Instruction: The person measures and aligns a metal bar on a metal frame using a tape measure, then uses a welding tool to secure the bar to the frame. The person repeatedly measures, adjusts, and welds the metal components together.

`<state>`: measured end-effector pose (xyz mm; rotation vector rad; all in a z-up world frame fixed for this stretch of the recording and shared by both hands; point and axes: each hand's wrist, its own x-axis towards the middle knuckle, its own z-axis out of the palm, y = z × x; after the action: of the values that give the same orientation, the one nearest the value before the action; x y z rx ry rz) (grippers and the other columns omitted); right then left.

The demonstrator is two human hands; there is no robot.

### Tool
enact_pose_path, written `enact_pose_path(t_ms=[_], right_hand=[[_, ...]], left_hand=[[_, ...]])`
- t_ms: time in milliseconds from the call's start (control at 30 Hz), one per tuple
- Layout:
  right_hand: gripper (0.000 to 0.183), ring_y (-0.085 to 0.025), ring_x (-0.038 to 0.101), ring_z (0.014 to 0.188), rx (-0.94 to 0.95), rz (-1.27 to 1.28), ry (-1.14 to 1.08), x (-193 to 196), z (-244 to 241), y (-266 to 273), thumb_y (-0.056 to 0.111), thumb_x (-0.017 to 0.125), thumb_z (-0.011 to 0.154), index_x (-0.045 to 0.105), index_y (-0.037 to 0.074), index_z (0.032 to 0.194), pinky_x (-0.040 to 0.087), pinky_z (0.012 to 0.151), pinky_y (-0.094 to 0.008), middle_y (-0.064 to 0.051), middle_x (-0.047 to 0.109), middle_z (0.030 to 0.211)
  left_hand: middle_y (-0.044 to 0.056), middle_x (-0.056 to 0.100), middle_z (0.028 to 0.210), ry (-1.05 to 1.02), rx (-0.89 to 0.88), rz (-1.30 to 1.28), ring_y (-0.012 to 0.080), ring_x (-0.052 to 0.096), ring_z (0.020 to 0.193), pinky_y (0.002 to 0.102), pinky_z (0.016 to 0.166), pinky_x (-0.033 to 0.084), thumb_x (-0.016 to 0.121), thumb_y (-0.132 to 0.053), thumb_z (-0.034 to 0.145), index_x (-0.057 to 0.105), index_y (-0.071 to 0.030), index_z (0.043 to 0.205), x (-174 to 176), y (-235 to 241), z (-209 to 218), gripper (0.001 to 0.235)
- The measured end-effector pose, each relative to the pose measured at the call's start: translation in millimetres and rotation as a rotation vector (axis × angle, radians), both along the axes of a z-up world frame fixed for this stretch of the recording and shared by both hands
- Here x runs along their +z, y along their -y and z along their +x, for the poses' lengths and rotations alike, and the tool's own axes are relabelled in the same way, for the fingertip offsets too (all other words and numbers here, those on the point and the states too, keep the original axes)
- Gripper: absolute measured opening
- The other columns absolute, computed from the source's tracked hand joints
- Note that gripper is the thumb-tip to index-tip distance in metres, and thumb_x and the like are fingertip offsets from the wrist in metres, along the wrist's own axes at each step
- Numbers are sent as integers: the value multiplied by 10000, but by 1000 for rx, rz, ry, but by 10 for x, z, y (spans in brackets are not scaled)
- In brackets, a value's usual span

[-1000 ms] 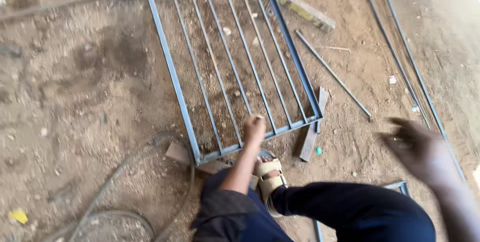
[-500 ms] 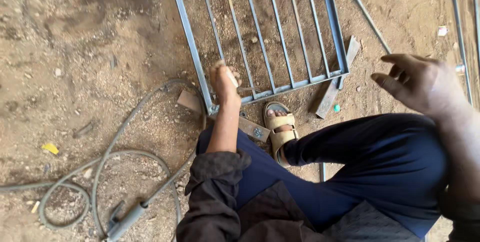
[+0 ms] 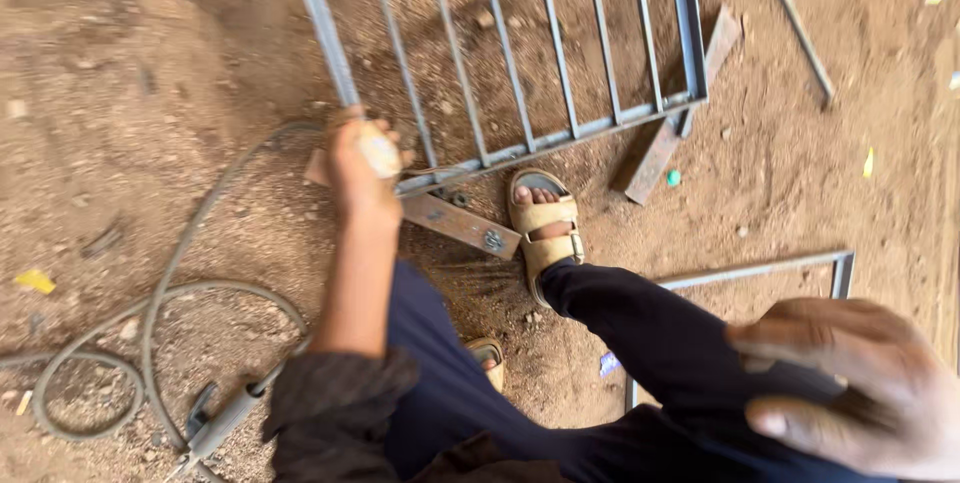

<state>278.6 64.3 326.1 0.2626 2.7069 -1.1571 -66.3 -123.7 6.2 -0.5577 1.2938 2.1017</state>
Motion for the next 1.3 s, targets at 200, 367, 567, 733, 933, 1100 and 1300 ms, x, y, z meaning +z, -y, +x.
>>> enact_pose_path(t_ms=[200, 367, 567, 733, 933, 1100, 1300], right_hand=[[419, -200, 708, 1020, -614, -47, -41, -1812, -64, -200, 239, 760, 899, 697, 28, 1255, 569, 875, -335, -120, 742, 1133], [294, -182, 740, 760, -816, -577, 329, -3612, -304, -281, 262, 659, 957, 739, 32, 1122, 627, 686, -317, -133, 760, 930], [325, -139, 691, 589, -716, -769, 387, -4235, -446, -137, 347, 685, 955, 779, 48, 1041, 568, 511, -294, -88, 727, 772], [420, -126, 641, 450, -908, -707, 468, -4033, -710, -172, 429, 709, 963, 796, 27, 881, 536, 425, -297, -57, 680, 581], [385, -152, 651, 422, -987, -750, 504, -3998, -743, -223, 417, 731, 913, 817, 43, 892, 539, 405, -313, -88, 720, 621], [369, -163, 657, 428, -986, -759, 477, -4068, -668, -213, 388, 702, 931, 827, 42, 896, 544, 414, -301, -112, 730, 647], [354, -182, 738, 597, -863, -508, 194, -4415, -609, -192, 370, 749, 904, 817, 24, 940, 576, 509, -302, -124, 795, 783]], left_hand=[[125, 668, 912, 130, -70, 188, 295, 662, 849, 472, 762, 556, 540, -311, 965, 596, -80, 1049, -150, 219, -107, 252], [126, 670, 937, 117, -130, 117, 301, 658, 893, 467, 801, 544, 501, -318, 1011, 564, -68, 1023, -256, 167, -215, 258], [90, 666, 979, 55, -134, -52, 264, 654, 898, 457, 800, 554, 503, -296, 1033, 579, -94, 1065, -454, -45, -224, 218], [74, 643, 991, -141, -228, -185, 227, 637, 888, 440, 744, 545, 498, -222, 1061, 553, -109, 1112, -572, -227, -158, 136], [61, 658, 1065, -222, -170, -403, 183, 662, 925, 415, 744, 588, 468, -240, 1110, 476, -152, 1221, -557, -252, -112, 142], [102, 644, 1033, -207, -70, -336, 215, 653, 895, 428, 725, 569, 481, -256, 1135, 479, -144, 1230, -497, -112, -153, 147], [64, 702, 1037, -114, -120, -341, 180, 668, 837, 377, 666, 584, 485, -290, 1065, 572, -176, 1311, -517, 352, -333, 284]])
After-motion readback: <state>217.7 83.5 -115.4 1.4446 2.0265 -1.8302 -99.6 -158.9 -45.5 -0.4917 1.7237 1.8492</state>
